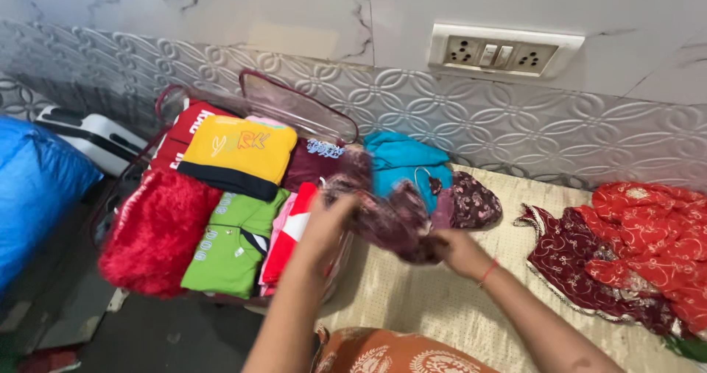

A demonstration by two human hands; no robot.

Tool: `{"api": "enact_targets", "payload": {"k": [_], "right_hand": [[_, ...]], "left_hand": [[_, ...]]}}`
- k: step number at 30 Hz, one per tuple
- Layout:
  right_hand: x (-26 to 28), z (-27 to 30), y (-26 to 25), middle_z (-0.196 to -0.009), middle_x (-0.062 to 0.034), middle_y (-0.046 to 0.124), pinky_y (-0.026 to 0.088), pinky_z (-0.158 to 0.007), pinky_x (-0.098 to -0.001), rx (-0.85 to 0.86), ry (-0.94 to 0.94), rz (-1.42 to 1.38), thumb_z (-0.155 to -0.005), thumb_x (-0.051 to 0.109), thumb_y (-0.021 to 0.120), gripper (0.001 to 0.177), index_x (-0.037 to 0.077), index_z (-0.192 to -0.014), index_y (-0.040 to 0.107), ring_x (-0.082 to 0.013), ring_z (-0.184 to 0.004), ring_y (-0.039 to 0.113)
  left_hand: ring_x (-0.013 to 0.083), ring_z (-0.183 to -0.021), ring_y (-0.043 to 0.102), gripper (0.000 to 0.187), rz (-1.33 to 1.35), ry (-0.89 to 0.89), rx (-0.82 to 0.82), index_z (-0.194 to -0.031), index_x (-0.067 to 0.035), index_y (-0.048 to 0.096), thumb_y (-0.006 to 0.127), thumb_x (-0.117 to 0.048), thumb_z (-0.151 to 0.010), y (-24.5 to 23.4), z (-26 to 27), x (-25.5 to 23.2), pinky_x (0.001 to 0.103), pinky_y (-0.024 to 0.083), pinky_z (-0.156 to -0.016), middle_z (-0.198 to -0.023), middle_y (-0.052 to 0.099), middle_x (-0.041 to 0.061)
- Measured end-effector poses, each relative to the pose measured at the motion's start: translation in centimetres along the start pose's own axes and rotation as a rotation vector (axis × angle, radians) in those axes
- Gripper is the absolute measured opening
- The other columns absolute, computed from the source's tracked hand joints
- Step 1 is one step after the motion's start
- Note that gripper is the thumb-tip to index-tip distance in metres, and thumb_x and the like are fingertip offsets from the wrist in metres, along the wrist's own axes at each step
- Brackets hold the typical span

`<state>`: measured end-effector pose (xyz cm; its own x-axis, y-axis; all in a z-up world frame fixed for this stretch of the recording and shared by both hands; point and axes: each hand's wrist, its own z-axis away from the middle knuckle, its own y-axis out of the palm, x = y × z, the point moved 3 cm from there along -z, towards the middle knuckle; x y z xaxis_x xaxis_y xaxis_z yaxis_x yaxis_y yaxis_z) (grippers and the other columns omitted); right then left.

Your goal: The person folds several garments and places them into a clear zippered organizer bag, then handles and adjusts a large red and gold decorated textile.

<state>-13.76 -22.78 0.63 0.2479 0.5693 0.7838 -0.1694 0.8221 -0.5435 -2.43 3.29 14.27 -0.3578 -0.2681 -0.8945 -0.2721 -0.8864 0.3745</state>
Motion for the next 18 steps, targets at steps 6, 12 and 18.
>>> {"api": "enact_targets", "payload": {"k": [6, 12, 18], "right_hand": [[9.5, 2.9, -11.6, -0.085, -0.0092, 0.071, 0.056, -0.067, -0.0366, -0.406, -0.082, 0.178, -0.09, 0.028, 0.067, 0.041, 0.009, -0.125, 0.059, -0.0227, -0.073, 0.072], [27.3, 6.6, -12.3, -0.105, -0.0037, 0.065, 0.056, -0.08, -0.0283, -0.226, -0.51, -0.072, -0.091, 0.007, 0.065, 0.035, 0.009, -0.126, 0.065, -0.0094, -0.09, 0.065], [31.1, 11.5, -14.3, -0.107, -0.0024, 0.062, 0.055, -0.09, -0.0251, -0.303, -0.689, -0.387, -0.095, -0.003, 0.063, 0.038, 0.005, -0.132, 0.06, -0.0071, -0.1, 0.062]], "left_hand": [[0.0236, -0.115, 0.068, 0.068, -0.717, 0.131, -0.121, -0.129, -0.003, 0.065, 0.087, -0.033, -0.072, -6.0, -1.6, -1.6, 0.04, 0.05, -0.101, -0.126, 0.073, 0.013], [0.0253, -0.129, 0.054, 0.105, -0.51, 0.364, 0.384, -0.148, -0.009, 0.037, 0.09, -0.031, -0.06, 9.4, 0.6, -0.4, 0.04, 0.05, -0.107, -0.143, 0.049, 0.017], [0.0188, -0.12, 0.067, 0.06, -0.432, 0.315, 0.6, -0.136, -0.004, 0.061, 0.083, -0.026, -0.085, 12.8, 1.2, 5.2, 0.035, 0.054, -0.101, -0.13, 0.07, 0.01]]}}
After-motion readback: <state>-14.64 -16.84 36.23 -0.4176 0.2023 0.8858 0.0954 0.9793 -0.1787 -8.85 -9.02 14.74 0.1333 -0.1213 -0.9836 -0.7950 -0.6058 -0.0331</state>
